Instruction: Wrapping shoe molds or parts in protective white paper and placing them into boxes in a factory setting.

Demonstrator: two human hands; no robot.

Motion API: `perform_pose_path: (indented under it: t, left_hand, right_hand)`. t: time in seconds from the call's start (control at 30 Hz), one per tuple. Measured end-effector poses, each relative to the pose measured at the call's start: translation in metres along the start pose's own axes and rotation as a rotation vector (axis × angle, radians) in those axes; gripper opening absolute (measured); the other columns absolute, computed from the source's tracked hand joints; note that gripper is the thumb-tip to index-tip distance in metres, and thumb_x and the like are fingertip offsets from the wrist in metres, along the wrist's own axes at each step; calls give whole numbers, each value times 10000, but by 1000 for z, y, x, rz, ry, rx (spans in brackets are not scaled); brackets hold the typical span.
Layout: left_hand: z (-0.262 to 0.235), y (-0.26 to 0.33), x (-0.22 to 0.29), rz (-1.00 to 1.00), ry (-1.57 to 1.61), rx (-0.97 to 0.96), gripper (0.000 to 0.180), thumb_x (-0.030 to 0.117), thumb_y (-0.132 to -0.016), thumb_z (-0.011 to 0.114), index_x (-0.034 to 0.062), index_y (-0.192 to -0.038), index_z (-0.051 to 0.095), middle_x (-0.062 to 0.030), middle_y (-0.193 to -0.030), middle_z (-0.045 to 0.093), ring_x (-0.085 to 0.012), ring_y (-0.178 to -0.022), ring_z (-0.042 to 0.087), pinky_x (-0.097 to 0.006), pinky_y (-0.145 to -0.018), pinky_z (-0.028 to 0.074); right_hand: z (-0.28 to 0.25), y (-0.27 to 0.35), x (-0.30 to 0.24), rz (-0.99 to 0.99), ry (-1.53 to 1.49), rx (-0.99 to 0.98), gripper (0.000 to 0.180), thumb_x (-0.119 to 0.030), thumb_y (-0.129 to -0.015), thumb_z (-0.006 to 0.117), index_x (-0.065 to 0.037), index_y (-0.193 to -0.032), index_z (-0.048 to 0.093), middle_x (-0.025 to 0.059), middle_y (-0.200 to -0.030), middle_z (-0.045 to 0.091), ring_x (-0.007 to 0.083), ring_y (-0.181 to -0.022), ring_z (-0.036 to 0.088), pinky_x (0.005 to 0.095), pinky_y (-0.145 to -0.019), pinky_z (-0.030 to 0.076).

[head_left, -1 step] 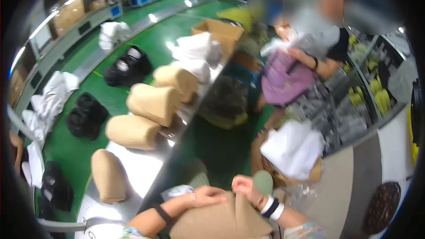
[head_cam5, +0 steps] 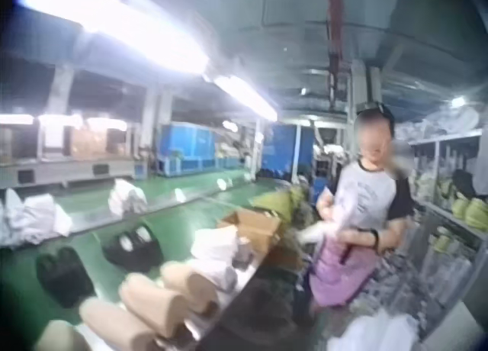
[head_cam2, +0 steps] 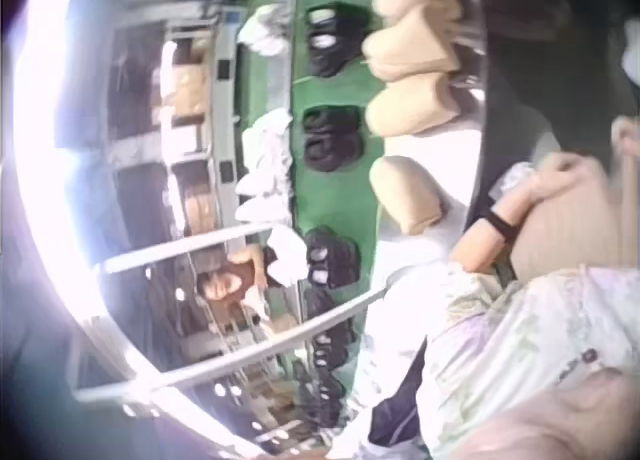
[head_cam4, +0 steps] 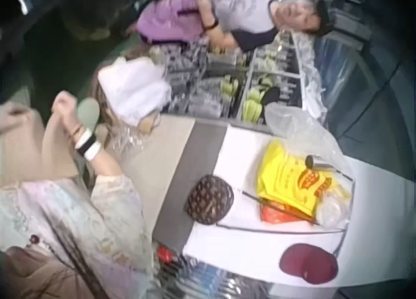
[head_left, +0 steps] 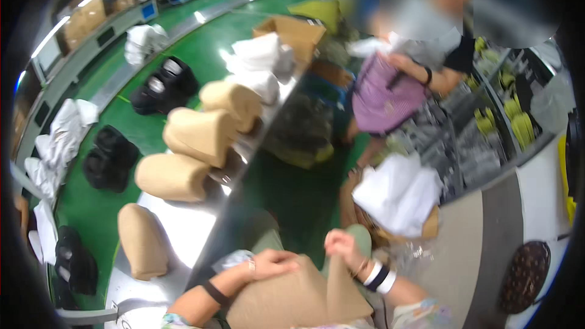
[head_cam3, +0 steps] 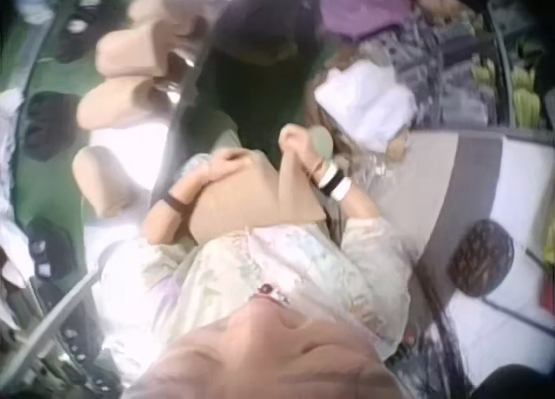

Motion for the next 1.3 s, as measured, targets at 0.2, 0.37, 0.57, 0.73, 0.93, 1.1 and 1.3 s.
perform_pose_path:
  t: [0.2,0.37,0.57,0.73,0.93,1.1,1.3]
  left_hand:
    - [-10,1,-16,-82,181,46,596,468,-824,547,-27,-1157,528,-159,-1094,586,-213,-1032,543,-306,-904,405]
    - [-12,0,-24,-53,209,35,616,497,-845,494,-42,-1141,534,-171,-1128,559,-230,-1069,510,-309,-924,386]
    - [-5,20,-38,-45,203,106,732,606,-788,491,-45,-1116,555,-173,-1104,568,-251,-1042,522,-334,-891,407]
    - [2,-1,-77,-34,205,96,693,573,-823,471,-46,-1125,545,-182,-1090,575,-248,-1038,524,-315,-892,399]
    - [-9,10,-35,304,173,128,578,508,-844,488,-21,-1051,595,-117,-994,620,-189,-932,559,-305,-830,435]
    - [-6,-12,-69,376,279,126,455,413,-866,516,1,-1036,607,-61,-978,625,-129,-916,549,-281,-811,434]
    - [-21,17,-60,181,402,168,443,389,-868,482,-4,-1031,606,-75,-931,617,-123,-881,542,-270,-809,418]
  right_hand:
    - [9,6,3,357,-303,63,146,-133,-797,503,-61,-671,491,-2,-677,482,80,-656,461,203,-579,358]
    - [-79,0,-28,203,144,443,120,-218,-789,559,-105,-750,550,0,-698,516,117,-693,506,274,-661,428]
    - [102,-82,-245,-140,-86,-81,169,-257,-866,444,-102,-812,484,-13,-695,474,70,-660,497,205,-579,409]
    - [307,-133,-229,-257,251,-618,242,-259,-775,630,-20,-772,595,-14,-688,497,79,-667,466,220,-590,378]
    - [419,-193,-150,-231,808,-695,319,-292,-654,635,-5,-793,653,171,-817,638,290,-786,608,328,-751,470]
    - [424,-184,-132,-513,983,-452,376,-288,-728,603,14,-942,540,239,-987,504,386,-982,478,409,-855,410]
    - [318,-122,-191,-741,933,-680,214,-188,-758,544,1,-676,602,152,-755,586,315,-726,578,385,-655,459]
Point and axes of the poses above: each hand's wrist, its own y-axis away from the middle knuckle, its own z-axis out of the palm, x = y × z, the point moved 3 cm from there along -y, towards the middle knuckle
